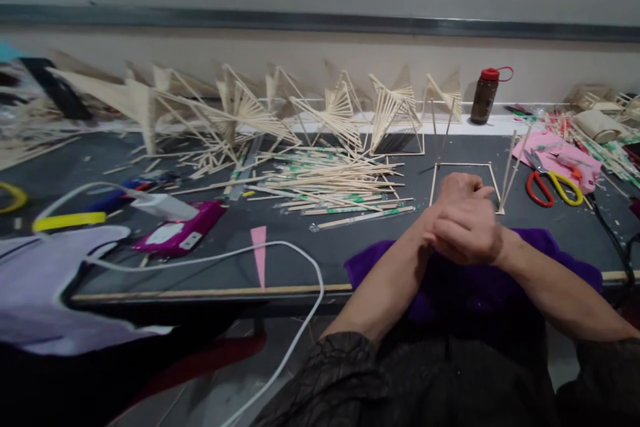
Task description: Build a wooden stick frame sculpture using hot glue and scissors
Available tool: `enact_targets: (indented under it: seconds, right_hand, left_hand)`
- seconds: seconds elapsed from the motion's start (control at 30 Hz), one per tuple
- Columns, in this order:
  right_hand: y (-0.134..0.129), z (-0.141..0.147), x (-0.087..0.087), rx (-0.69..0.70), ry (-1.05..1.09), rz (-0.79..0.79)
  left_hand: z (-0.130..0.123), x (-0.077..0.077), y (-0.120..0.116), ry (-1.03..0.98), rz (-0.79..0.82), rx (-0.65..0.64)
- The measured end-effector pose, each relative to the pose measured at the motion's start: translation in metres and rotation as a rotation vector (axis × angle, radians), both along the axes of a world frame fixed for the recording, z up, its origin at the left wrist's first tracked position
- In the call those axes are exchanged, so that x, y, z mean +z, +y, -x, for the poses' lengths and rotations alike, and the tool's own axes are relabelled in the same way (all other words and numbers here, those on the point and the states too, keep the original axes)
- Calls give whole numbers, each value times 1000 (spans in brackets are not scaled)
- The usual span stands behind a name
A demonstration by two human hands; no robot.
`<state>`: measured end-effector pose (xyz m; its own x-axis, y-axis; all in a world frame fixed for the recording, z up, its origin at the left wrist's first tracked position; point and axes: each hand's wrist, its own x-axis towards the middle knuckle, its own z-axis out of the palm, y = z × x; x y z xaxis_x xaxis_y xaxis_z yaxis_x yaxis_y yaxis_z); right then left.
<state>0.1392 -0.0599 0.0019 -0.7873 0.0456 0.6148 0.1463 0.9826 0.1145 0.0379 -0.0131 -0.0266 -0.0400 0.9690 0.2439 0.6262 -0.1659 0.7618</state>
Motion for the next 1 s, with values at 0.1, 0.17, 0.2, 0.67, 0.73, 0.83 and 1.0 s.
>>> enact_targets:
  seconds: [0.1, 0.17, 0.2, 0.67, 0.73, 0.83, 1.0]
  right_hand:
    - [4, 16, -15, 68, -100, -38]
    - [10, 23, -24, 24, -129, -37]
    - [12, 25, -28, -2, -165, -26]
    - [16, 40, -42, -67, -605, 146]
    - [14, 41, -44, -69, -597, 122]
    - [14, 44, -45, -99, -615, 102]
    - [22, 49, -45, -136, -625, 82]
  left_hand:
    - [18, 12, -4, 40, -82, -11]
    - [37, 22, -10, -21, -119, 40]
    - [49, 27, -14, -59, -126, 62]
    - [23, -12, -191, 435, -388, -85]
    - [18, -37, -200, 526, -361, -78]
    - [22, -58, -196, 582, -319, -37]
    - [26, -57, -180, 636, -304, -25]
